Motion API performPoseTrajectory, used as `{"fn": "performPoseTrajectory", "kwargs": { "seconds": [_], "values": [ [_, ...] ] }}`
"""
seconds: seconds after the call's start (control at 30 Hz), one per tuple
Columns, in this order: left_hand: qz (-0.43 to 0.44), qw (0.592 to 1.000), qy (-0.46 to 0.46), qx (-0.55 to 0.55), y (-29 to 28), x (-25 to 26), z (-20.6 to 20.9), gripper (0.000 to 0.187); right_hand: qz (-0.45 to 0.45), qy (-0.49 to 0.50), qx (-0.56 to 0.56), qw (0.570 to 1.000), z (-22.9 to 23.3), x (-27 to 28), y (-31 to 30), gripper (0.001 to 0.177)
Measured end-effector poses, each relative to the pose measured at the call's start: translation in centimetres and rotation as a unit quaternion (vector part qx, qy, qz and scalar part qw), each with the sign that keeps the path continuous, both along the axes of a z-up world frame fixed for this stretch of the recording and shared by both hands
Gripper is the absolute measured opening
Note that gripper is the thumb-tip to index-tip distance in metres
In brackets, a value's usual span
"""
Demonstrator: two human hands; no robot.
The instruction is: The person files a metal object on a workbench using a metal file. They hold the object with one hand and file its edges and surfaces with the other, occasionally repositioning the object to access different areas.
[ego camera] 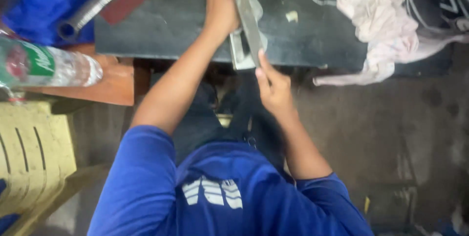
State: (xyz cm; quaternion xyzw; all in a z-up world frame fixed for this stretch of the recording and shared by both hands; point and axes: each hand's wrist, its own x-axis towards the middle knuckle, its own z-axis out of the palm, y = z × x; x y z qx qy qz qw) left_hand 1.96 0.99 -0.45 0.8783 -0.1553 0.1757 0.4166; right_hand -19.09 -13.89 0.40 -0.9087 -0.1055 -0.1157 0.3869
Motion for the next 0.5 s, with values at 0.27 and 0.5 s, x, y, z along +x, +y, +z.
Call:
{"fn": "performPoseTrajectory", "kwargs": {
  "seconds": [0.27,0.5],
  "values": [
    [0.001,1.000,0.020,0.002,0.0,-0.5,-0.3,0.022,-0.036,0.047,0.030,0.998,-2.5,-3.5,-1.7,0.041],
    [-0.054,0.999,0.000,0.006,0.0,0.2,-0.7,0.009,-0.022,0.061,0.113,0.992,0.6,-2.3,0.1,0.044]
  ]
}}
